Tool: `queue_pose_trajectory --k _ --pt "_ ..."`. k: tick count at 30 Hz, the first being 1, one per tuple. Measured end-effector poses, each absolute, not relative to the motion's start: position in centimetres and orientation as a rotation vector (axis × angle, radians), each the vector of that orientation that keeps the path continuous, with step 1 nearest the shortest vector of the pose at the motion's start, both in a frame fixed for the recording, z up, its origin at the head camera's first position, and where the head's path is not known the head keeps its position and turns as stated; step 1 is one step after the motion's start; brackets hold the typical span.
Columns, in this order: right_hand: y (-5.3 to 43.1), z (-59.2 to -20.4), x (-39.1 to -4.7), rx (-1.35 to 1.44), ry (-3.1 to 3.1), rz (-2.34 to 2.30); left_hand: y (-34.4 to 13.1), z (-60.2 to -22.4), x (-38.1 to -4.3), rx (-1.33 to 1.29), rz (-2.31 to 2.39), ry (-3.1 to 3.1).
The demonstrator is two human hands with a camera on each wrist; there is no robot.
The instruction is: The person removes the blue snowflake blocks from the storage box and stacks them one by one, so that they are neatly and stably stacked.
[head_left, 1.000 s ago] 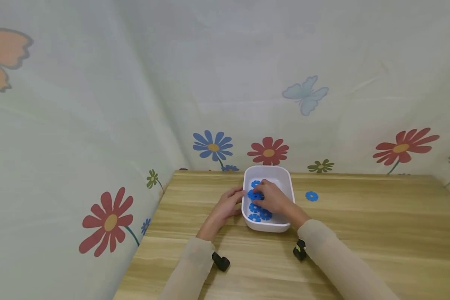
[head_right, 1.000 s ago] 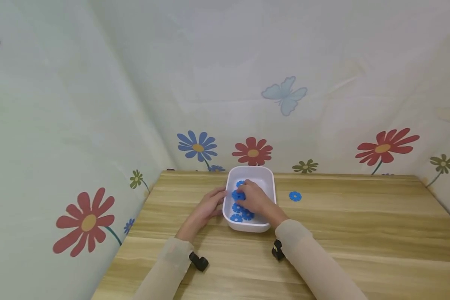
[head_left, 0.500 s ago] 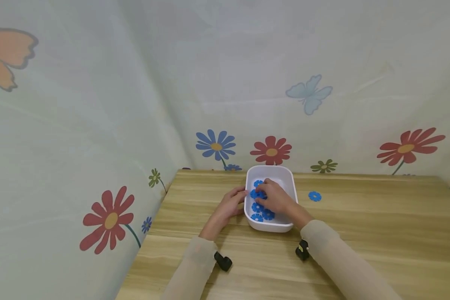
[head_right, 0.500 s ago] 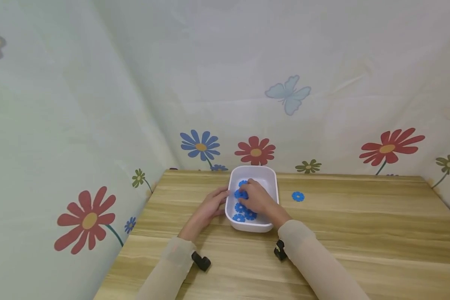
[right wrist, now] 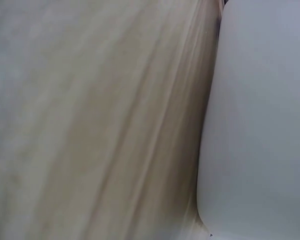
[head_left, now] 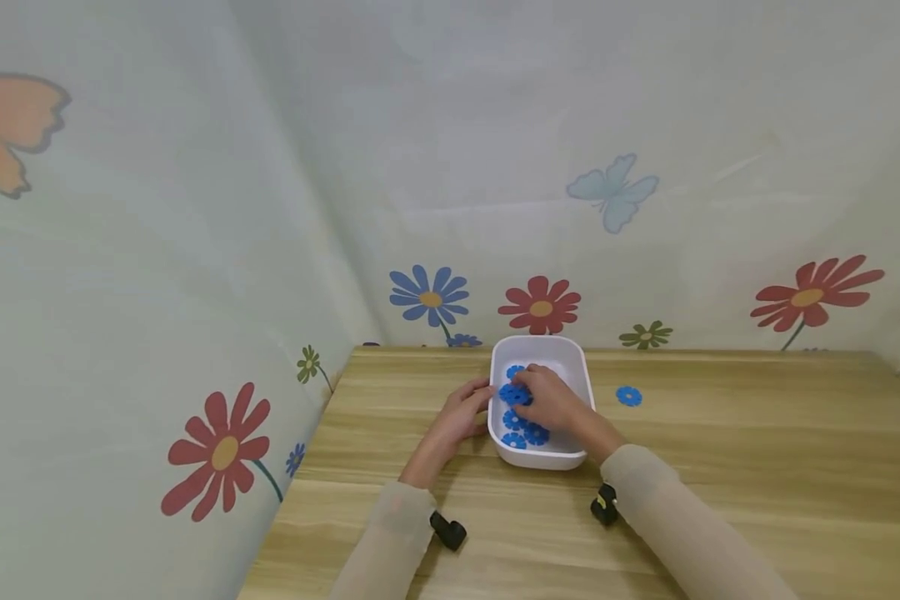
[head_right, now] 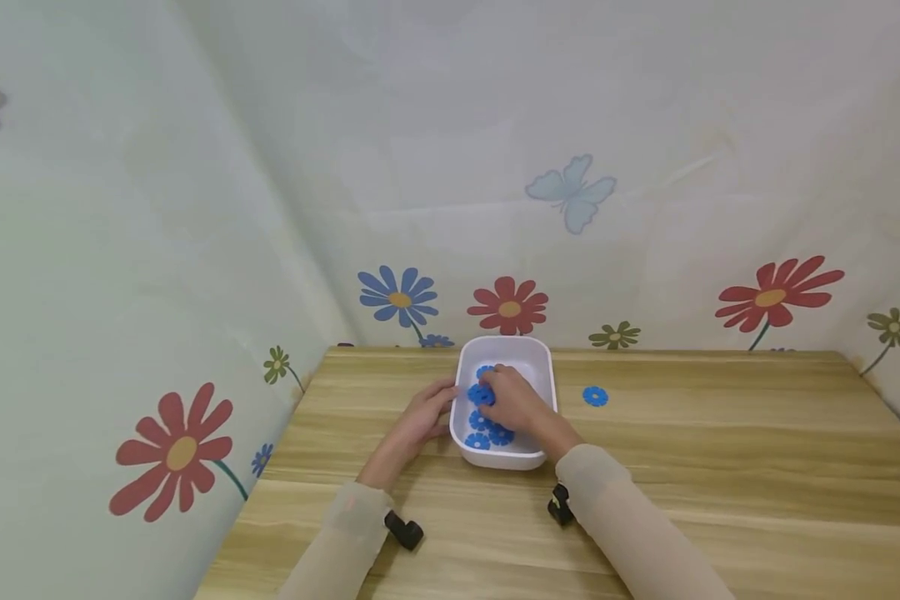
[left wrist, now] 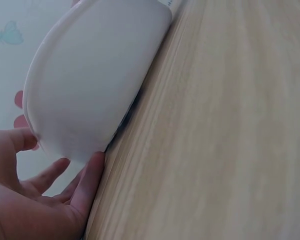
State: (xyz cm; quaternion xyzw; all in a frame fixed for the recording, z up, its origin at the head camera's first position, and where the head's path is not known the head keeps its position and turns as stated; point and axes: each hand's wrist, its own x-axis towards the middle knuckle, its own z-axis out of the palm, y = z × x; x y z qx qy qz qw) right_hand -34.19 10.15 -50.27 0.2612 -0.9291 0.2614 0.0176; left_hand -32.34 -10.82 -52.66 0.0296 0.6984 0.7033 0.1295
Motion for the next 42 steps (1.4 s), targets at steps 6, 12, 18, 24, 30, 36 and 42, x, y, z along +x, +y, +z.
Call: queue_pose_trajectory --k 6,12,18,24,30,36,42 --pt "10.10 -49.76 -34.11 0.795 -2.908 0.810 -10.69 -52.55 -32.25 0.086 2.048 2.054" --pt "10.12 -50.01 -34.06 0.791 -2.929 0.796 -10.66 -52.40 -32.23 0.064 2.028 2.063" --pt "10.17 -50.06 -34.08 0.776 -2.924 0.794 -10.62 -52.32 -32.27 0.058 2.024 2.069" --pt "10.03 -50.04 -34.10 0.799 -2.922 0.794 -10.74 -52.48 -32.23 0.036 2.027 2.065" --pt "9.95 -49.83 -33.91 0.793 -2.911 0.808 -10.65 -52.13 -32.13 0.029 2.000 2.091" --pt "9.85 -49.56 -33.72 0.802 -2.904 0.757 -10.51 -52.10 -32.40 0.017 1.983 2.104" --pt "9.70 -49.69 -33.81 0.857 -2.880 0.713 -10.49 -52.46 -32.37 0.018 1.994 2.094"
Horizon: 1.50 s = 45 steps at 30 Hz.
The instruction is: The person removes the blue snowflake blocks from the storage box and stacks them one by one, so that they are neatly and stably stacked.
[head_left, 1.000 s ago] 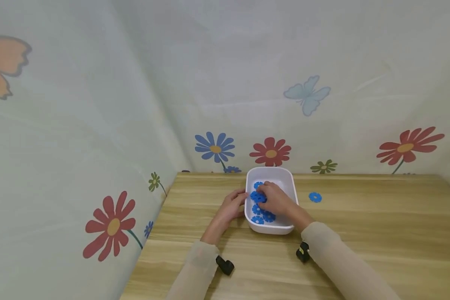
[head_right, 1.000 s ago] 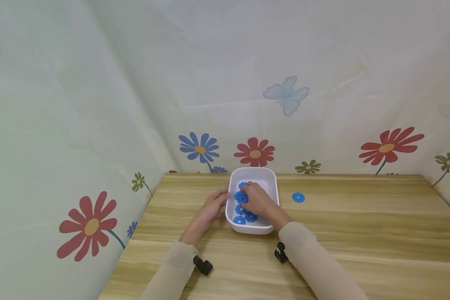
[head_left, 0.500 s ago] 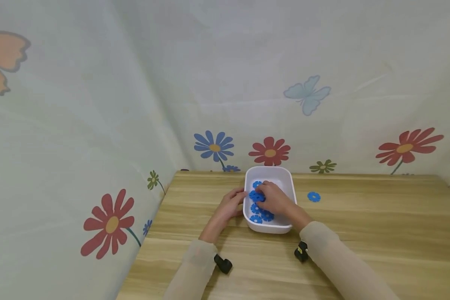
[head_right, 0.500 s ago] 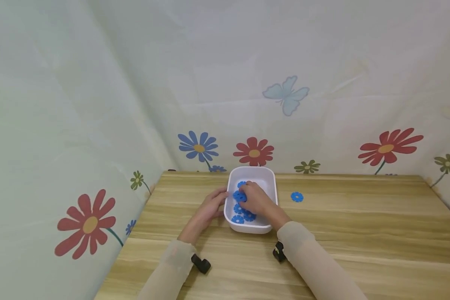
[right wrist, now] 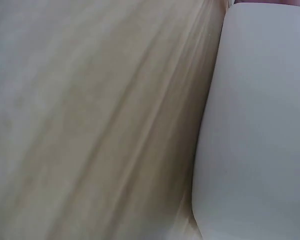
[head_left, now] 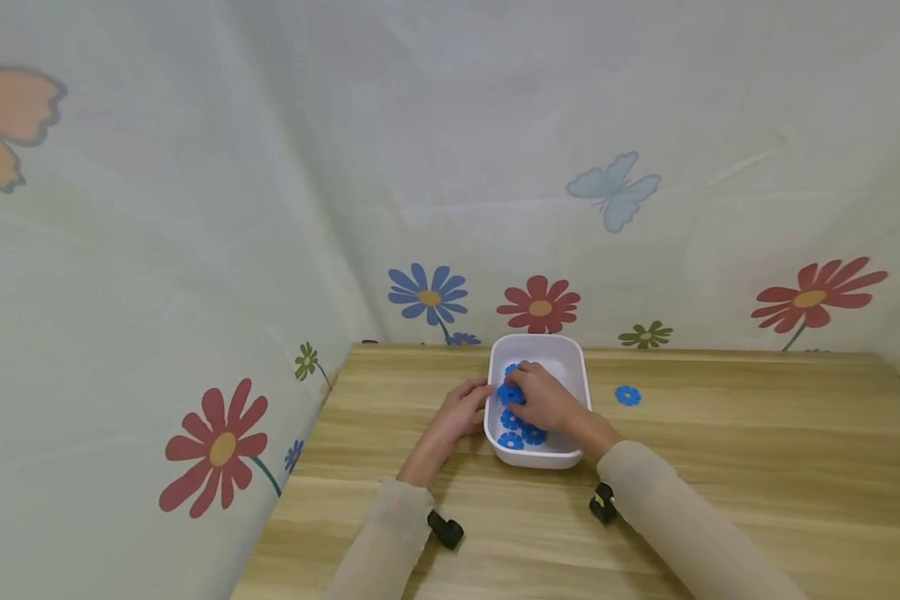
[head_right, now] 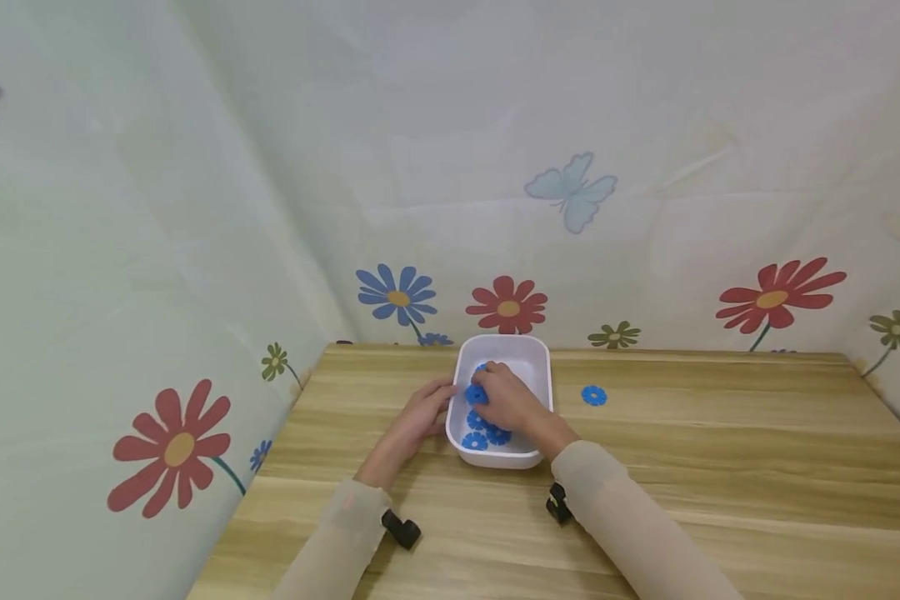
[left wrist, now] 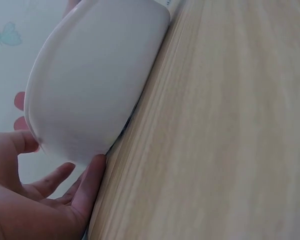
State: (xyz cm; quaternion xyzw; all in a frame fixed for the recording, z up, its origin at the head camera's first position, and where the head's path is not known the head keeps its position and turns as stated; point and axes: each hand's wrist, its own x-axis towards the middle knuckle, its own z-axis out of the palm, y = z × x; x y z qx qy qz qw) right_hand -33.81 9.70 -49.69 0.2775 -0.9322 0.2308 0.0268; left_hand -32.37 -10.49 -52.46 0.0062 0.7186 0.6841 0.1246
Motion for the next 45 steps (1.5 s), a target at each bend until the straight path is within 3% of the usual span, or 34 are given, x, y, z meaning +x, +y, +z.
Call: queue_pose_trajectory --k 11,24,33,45 --pt "11.6 -47.3 -33.4 0.842 -2.863 0.824 -10.2 -52.7 -32.4 0.003 2.005 2.106" --pt "18.3 -44.1 -32.7 0.700 -2.732 0.963 -9.9 -52.1 -32.6 -0.023 1.934 2.169" --pt "23.6 -45.2 -33.2 0.651 -2.684 0.943 -10.2 -51.9 -32.6 -0.049 1.901 2.193" --pt "27.5 -49.9 -33.3 0.523 -2.821 0.906 -10.3 -52.3 -32.4 -0.024 1.929 2.162"
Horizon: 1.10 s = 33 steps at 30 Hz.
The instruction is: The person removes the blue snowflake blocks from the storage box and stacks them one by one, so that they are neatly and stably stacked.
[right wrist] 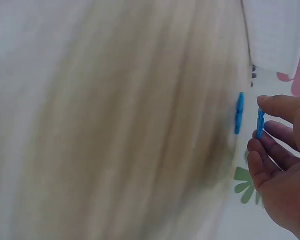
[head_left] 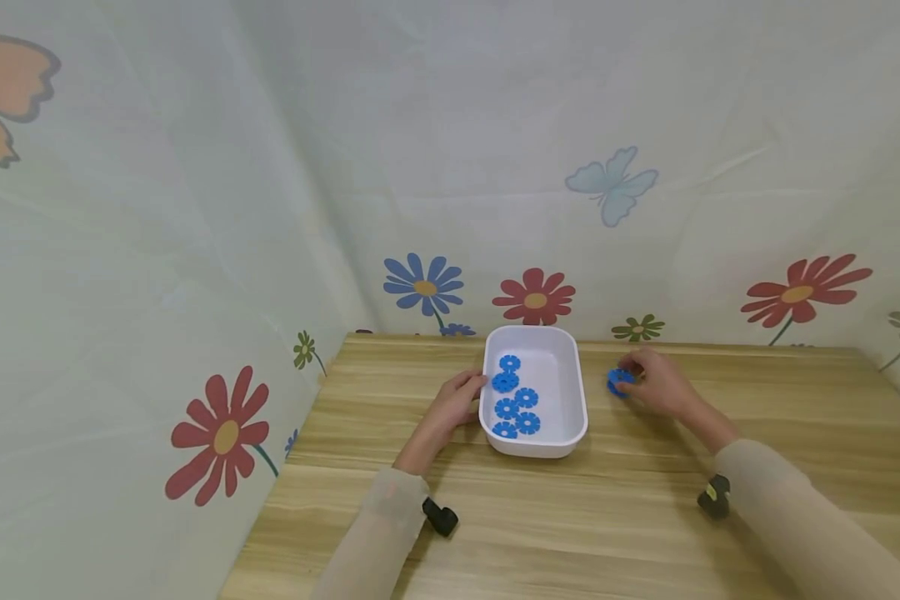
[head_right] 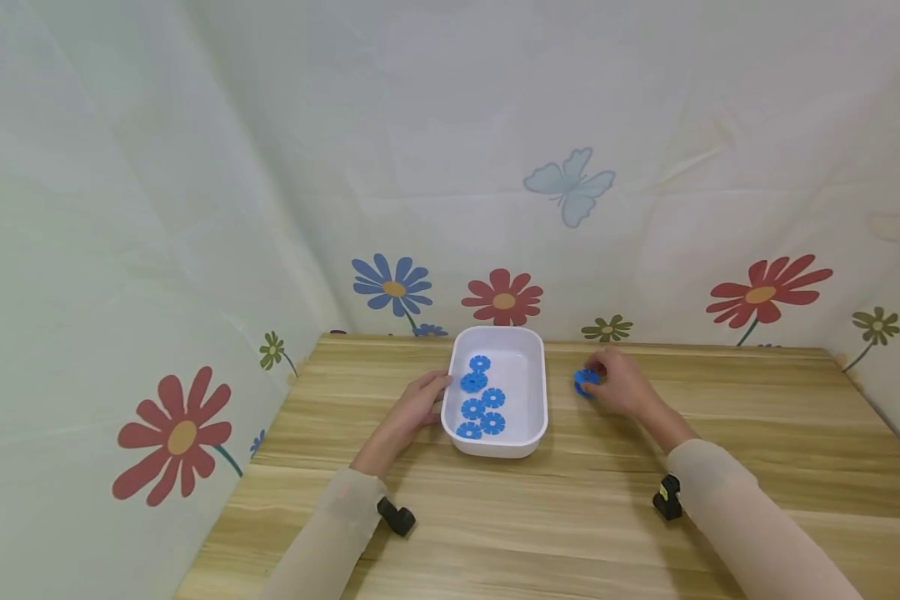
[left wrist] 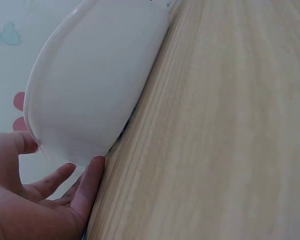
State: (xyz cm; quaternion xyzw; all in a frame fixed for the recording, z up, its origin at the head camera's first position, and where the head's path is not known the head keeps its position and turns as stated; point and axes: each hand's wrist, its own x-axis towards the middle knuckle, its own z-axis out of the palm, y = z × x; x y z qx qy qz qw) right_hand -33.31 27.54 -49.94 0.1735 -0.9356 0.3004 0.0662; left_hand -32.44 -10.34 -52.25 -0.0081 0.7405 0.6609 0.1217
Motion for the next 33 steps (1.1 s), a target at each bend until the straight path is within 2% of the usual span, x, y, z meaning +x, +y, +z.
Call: queue_pose_trajectory --k 11,33 --pt "27.8 -51.3 -33.0 0.492 -2.833 0.925 -10.5 -52.1 -32.4 -0.017 1.916 2.181" --pt "27.7 -51.4 -33.0 0.553 -2.827 0.850 -10.5 -52.4 -32.4 -0.028 1.907 2.182"
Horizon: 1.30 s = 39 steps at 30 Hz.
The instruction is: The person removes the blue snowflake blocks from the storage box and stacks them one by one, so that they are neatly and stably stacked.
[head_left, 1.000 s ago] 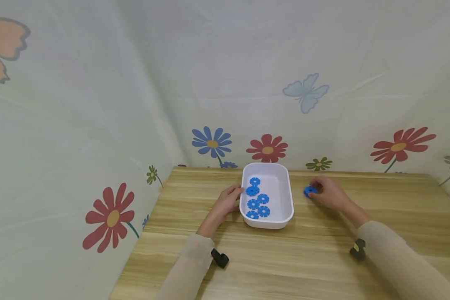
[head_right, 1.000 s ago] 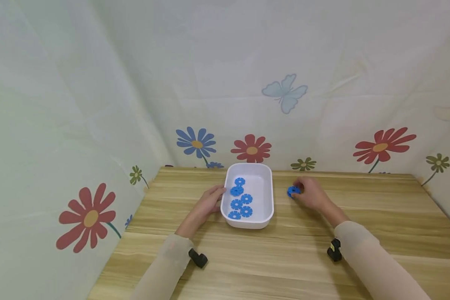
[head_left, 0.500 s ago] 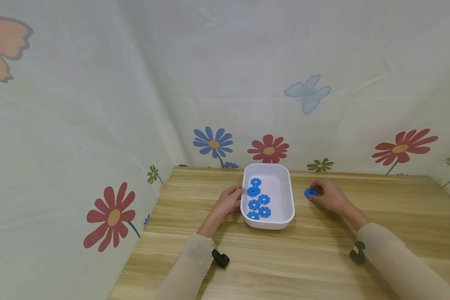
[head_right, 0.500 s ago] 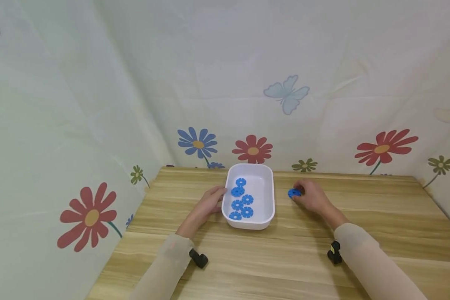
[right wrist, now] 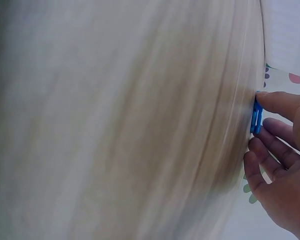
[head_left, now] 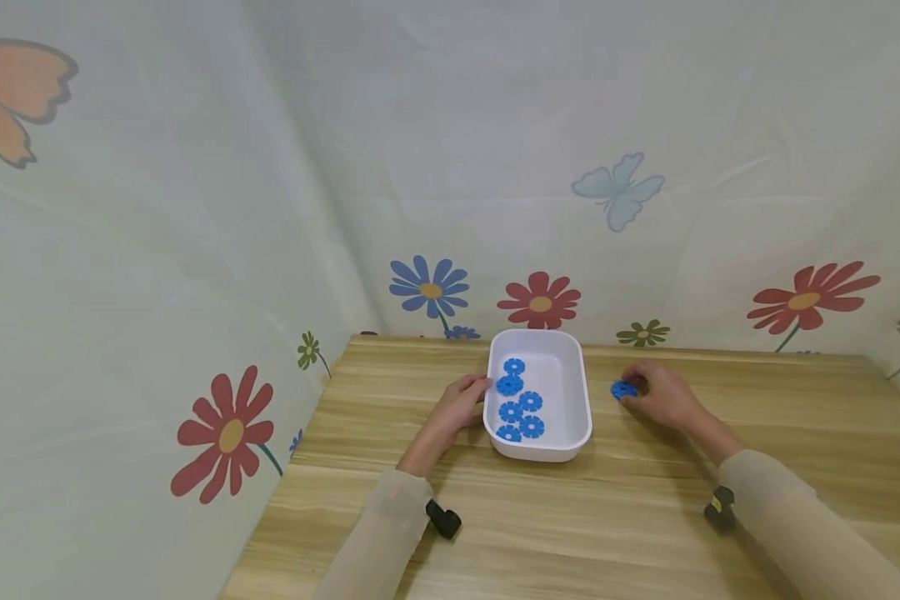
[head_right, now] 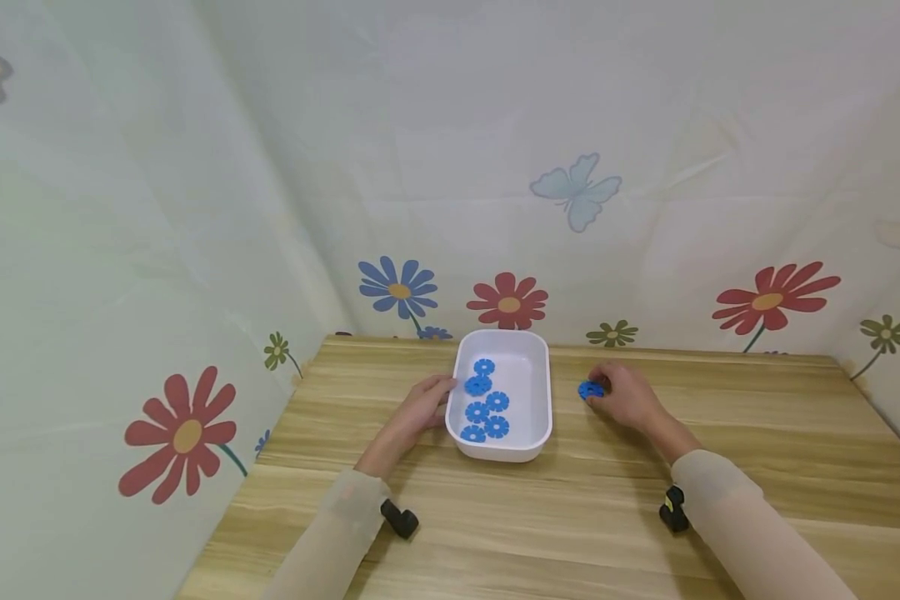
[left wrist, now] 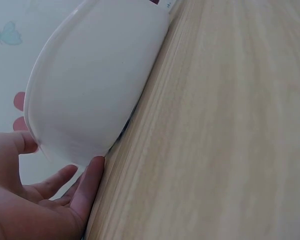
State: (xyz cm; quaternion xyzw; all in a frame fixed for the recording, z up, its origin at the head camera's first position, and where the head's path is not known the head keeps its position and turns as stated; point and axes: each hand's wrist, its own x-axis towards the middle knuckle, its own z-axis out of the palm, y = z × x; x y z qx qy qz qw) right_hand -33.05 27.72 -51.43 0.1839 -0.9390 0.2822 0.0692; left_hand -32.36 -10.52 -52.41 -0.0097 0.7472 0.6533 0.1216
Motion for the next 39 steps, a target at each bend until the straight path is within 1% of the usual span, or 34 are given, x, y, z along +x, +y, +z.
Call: queue_pose_trajectory --k 31,36,39 --pt "28.2 -50.9 -33.6 0.559 -2.846 0.860 -10.5 -52.1 -32.7 0.018 1.929 2.180" --pt "28.0 -50.1 -33.5 0.536 -2.882 0.916 -10.6 -52.4 -32.6 0.007 1.920 2.181" --pt "27.3 -48.8 -33.3 0.544 -2.875 0.960 -10.6 -52.4 -32.3 -0.009 1.915 2.178"
